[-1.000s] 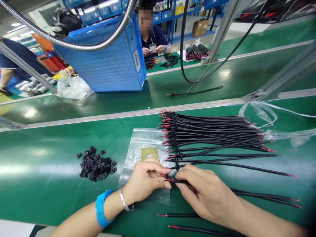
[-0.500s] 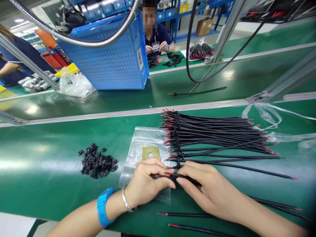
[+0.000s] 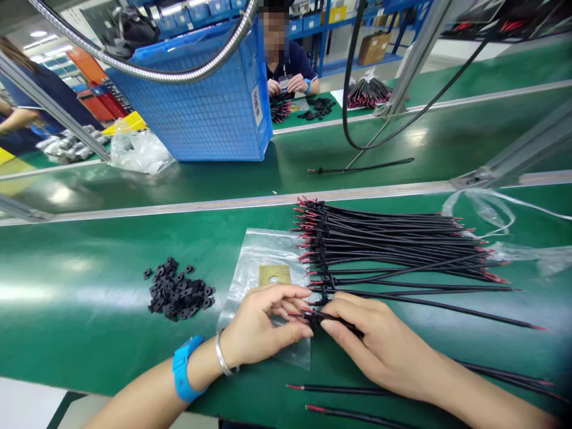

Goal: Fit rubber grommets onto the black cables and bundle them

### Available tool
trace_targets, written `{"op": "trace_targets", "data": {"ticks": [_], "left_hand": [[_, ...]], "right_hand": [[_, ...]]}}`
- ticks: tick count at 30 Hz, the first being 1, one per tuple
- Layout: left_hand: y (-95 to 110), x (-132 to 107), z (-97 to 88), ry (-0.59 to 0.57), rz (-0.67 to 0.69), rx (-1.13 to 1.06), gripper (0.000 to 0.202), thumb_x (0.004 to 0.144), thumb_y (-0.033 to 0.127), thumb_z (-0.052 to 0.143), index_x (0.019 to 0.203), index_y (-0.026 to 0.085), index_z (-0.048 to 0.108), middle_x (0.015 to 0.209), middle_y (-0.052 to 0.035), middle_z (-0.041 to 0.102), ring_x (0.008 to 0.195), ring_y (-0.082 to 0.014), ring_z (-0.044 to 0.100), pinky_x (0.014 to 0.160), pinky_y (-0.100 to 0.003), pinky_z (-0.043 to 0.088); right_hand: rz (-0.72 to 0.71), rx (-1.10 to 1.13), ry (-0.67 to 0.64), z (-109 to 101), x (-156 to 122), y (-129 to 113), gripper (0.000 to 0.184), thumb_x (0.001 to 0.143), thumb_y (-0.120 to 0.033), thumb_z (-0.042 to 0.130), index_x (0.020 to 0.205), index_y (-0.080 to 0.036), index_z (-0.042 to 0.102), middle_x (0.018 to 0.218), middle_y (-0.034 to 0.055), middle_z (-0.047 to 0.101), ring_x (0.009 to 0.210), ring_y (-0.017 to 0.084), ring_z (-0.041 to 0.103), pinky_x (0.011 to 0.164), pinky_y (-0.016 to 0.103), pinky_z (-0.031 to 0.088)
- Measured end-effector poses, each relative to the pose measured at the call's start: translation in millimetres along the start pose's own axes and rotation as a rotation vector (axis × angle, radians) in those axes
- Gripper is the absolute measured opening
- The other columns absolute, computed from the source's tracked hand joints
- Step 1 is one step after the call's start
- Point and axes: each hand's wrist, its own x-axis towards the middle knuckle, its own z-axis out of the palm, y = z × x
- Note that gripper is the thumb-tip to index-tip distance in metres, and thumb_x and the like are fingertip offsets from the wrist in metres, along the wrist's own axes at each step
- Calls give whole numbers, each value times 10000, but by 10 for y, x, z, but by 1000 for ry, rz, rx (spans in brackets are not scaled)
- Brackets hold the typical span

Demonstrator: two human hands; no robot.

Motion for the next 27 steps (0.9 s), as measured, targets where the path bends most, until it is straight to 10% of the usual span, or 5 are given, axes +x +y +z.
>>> {"op": "trace_targets", "data": {"ticks": [12,18,27], "left_hand": [[-18,-16,94,60,157,202,306,766,90,660,1060,169,626,886,-30,743,788,-119,710,741,-208,586],[26,-12,40,96,299,346,393,808,118,664,1185,196,581,1008,-27,738,872,-114,707,825,-213,574],[53,109,-949,354,139,1010,302,881,370,592,1107,179,649,1232,-106,622,1157,-237,581,1027,-379,459]], "right_hand": [[-30,-106,-10,124,-54,73,169,977,-179,411,929,-186,572,805,27,577,706,157,530,621,286,399],[-251,-468,140,-184,-104,22,147,951,-99,456,981,-153,590,748,31,563,725,181,461,657,315,379],[-201,-725,226,-350,96,509,150,954,-170,517,906,-155,658,707,42,615,698,193,426,653,330,390]]}}
